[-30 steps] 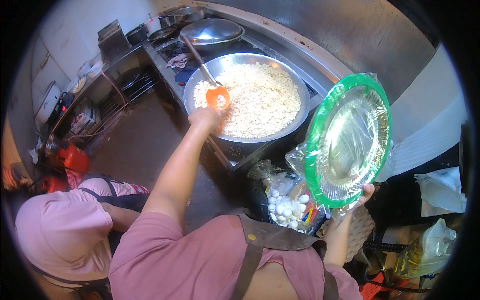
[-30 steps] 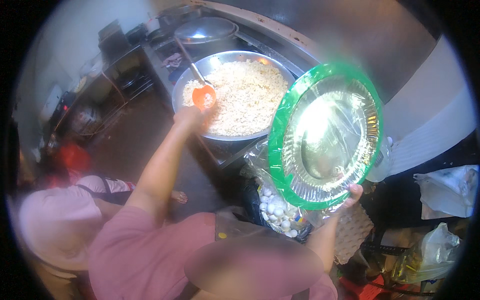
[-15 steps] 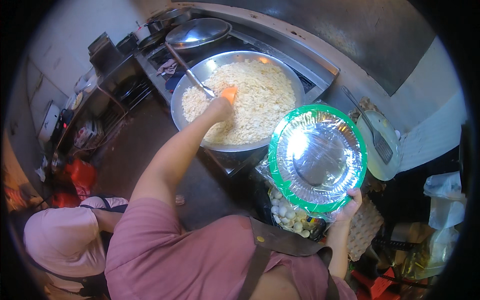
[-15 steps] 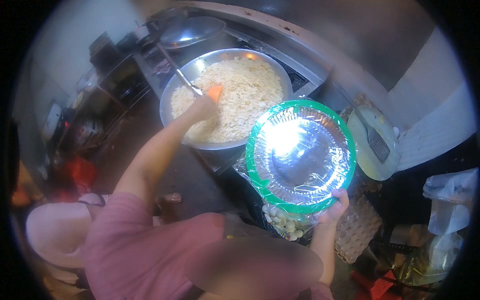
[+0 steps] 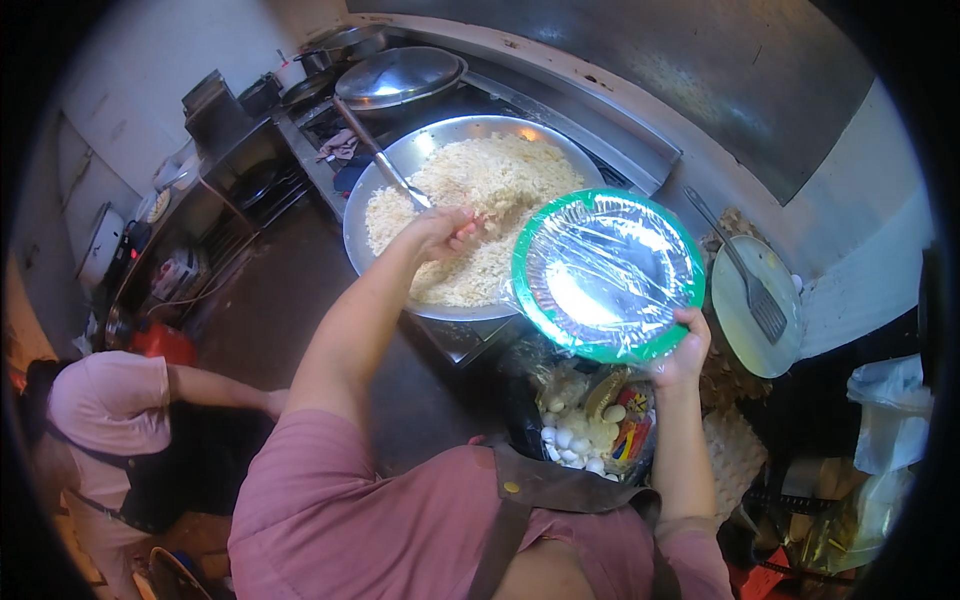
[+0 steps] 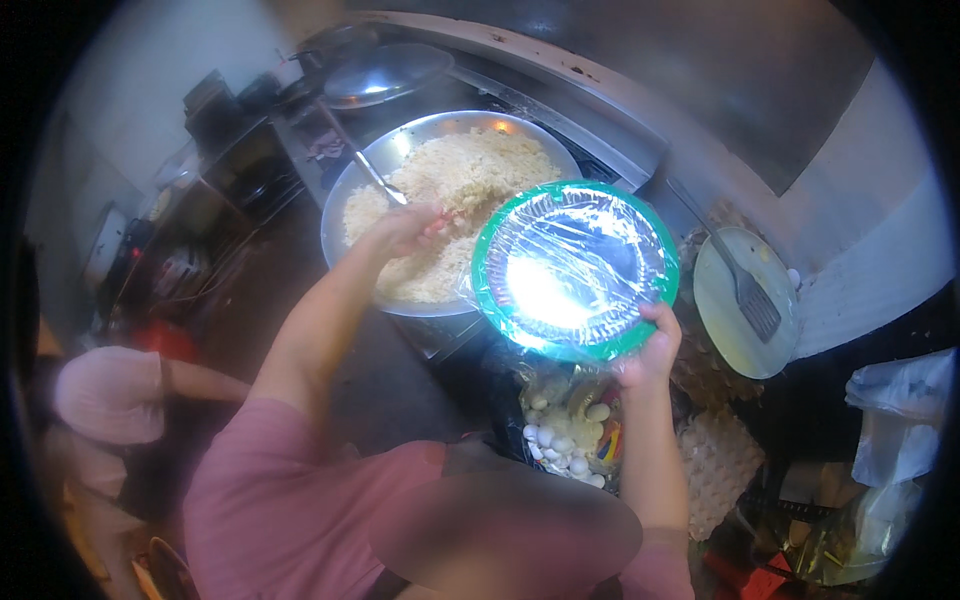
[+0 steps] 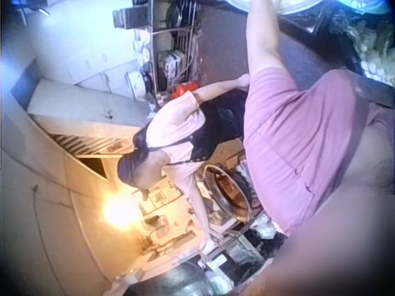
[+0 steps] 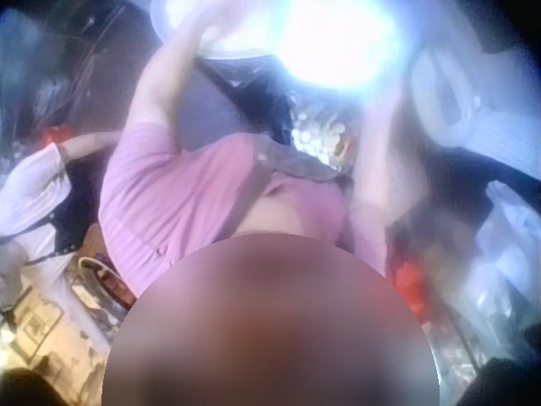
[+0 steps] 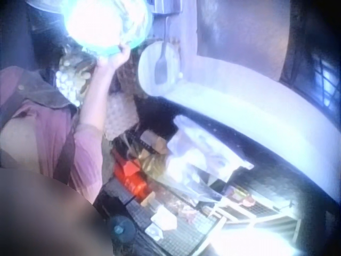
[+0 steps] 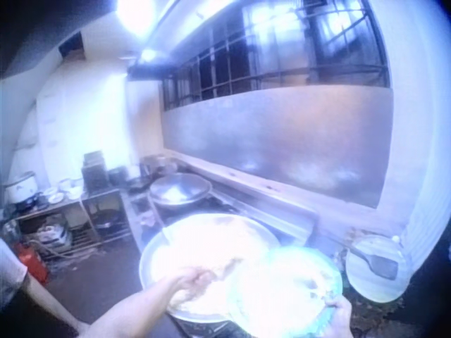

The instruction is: The person assembles a meal in a foil container by adding rice, cucumber slices, a dark condiment, and a fried egg. They then add a sauce, place a receipt inside, and wrap the container in plastic film. The person repeats this process for a second container.

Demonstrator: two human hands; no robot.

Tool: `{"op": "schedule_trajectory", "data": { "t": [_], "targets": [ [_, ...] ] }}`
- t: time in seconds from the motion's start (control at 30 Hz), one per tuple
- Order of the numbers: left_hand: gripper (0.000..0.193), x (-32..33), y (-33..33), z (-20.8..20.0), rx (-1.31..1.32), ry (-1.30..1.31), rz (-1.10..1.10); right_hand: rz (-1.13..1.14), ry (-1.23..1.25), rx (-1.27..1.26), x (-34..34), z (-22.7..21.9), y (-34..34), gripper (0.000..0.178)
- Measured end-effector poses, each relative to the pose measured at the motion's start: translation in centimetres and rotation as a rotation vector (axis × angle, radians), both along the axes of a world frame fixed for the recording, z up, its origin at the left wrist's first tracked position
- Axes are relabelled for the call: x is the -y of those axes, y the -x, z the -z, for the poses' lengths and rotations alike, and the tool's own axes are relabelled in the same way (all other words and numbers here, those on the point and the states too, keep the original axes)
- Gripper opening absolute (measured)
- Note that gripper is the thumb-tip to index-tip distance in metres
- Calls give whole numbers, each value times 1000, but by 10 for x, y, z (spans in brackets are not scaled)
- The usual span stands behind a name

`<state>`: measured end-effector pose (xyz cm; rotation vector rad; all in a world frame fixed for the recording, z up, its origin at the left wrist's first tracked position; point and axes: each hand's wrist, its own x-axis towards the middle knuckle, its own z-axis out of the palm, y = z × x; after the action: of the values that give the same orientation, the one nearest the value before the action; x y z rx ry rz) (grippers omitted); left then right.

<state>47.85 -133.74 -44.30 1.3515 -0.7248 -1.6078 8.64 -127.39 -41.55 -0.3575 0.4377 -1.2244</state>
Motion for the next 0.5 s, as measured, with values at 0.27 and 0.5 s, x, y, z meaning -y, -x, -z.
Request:
{"op": "schedule_trajectory", "data": {
  "t": [0.27, 0.5],
  "targets": [
    [21, -55, 49, -94, 973, 437, 122, 64, -136, 6, 15, -31, -88, 45],
    [16, -74, 87, -90, 1567, 800, 251, -54, 19, 254, 3, -1, -99, 51]
  ]
}}
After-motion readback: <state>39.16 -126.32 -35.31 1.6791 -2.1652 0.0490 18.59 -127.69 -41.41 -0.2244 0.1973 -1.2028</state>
